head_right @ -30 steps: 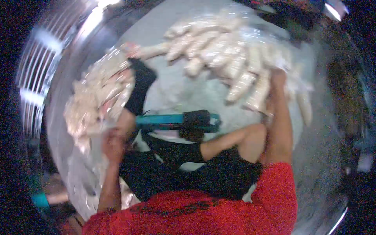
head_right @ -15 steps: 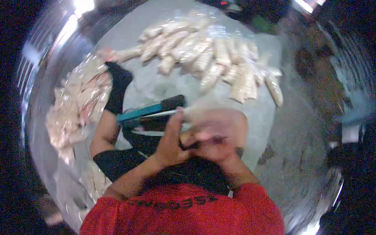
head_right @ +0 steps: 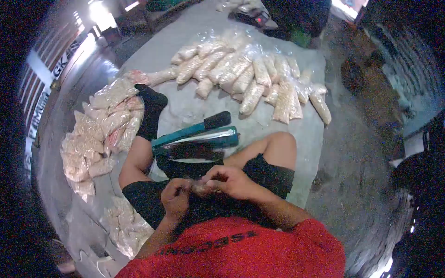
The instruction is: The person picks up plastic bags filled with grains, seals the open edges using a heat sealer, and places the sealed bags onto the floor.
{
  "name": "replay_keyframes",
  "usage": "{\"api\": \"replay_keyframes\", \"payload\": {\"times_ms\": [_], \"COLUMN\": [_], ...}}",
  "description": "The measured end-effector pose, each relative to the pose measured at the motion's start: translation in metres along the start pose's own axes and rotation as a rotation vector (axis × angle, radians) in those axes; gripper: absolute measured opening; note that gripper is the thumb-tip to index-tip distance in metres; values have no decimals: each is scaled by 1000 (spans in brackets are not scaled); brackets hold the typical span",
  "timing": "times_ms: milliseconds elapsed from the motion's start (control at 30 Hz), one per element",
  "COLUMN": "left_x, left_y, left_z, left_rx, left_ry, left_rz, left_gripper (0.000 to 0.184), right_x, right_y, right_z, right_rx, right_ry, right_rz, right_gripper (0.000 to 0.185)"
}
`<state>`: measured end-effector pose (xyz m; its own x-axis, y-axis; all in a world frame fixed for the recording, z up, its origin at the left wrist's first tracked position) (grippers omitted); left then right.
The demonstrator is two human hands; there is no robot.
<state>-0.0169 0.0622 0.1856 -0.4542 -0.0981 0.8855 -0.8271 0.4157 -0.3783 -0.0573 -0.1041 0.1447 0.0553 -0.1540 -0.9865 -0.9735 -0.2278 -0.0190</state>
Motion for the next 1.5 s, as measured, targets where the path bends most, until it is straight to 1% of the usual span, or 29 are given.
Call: {"api": "replay_keyframes", "payload": {"times_ms": [67,100,133,200,233,300,333,400,433,500,600,733,800,833,900,933,1000,1033,1067,1133,1167,1200,1233,1267,1333,1367,1433,1467,1500], "left_x": [-17,-16,-11,-8,-5,2,5,-9,-13,-12,-11,-24,-40,-41,-58,-61,-81,-90,-101,-124,-134,-155,-180,-197,-212,-216,-214,-214,-216], "left_y": [12,12,9,10,9,6,5,11,13,7,7,1,6,7,4,-1,-1,0,-3,-11,-16,-18,-22,-28,-42,-46,-51,-50,-46], "left_z": [-4,-4,-1,-3,-2,-4,-4,-8,-8,8,4,10,10,13,20,21,28,34,38,45,48,52,58,60,63,65,69,74,77], "left_rx": [98,119,94,84,75,89,99,173,171,2,108,69,128,124,175,173,152,207,228,267,282,289,307,323,333,340,352,363,363], "left_ry": [33,35,27,13,15,-18,-20,105,103,68,133,167,296,296,480,477,478,631,636,629,619,614,621,627,635,645,690,736,736], "left_rz": [-165,-168,-140,-131,-97,-6,-14,-278,-285,-184,-168,-215,-378,-388,-571,-578,-754,-861,-890,-944,-962,-972,-936,-899,-901,-902,-928,-958,-964], "left_gripper": [5,5,7,8,11,14,14,15,15,18,18,19,21,21,24,24,24,22,21,19,19,19,20,21,17,14,14,15,15], "right_x": [15,14,7,-1,-2,4,3,-1,6,10,0,23,24,23,4,11,43,34,50,101,107,118,129,142,165,168,149,157,158], "right_y": [4,10,9,11,12,16,15,22,22,20,19,25,24,23,14,12,9,6,-3,-12,-18,-22,-28,-39,-49,-54,-59,-62,-65], "right_z": [-13,-19,-12,-16,-14,-11,-10,-12,-9,-24,-28,-39,-44,-38,-35,-39,-42,-47,-44,-44,-39,-36,-36,-38,-48,-47,-56,-58,-63], "right_rx": [112,160,138,335,316,241,228,302,300,435,412,521,597,599,625,626,547,619,611,733,725,770,815,812,871,870,948,948,951], "right_ry": [-307,-220,-216,-306,-304,-129,-127,-119,-124,97,34,-147,-140,-144,-200,-204,73,159,151,-129,-137,-244,-349,-351,-147,-147,-50,-48,85], "right_rz": [70,145,149,140,146,261,266,260,266,224,173,219,145,155,32,37,250,231,253,278,296,359,415,416,476,477,459,464,459], "right_gripper": [15,9,9,4,4,7,7,9,9,12,11,13,15,15,20,20,29,34,34,33,33,32,30,30,29,29,30,30,32]}}
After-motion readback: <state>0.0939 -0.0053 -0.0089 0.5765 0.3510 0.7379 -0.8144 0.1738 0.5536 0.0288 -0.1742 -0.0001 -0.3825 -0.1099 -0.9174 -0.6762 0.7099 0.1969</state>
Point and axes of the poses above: each hand's wrist, its own y-axis away from the middle knuckle, its own z-axis out of the palm, x = y × z, the point moved 10 cm from there along -y, towards the middle knuckle, and after that the axes turned 5 degrees about y, right-handed, at the moved point
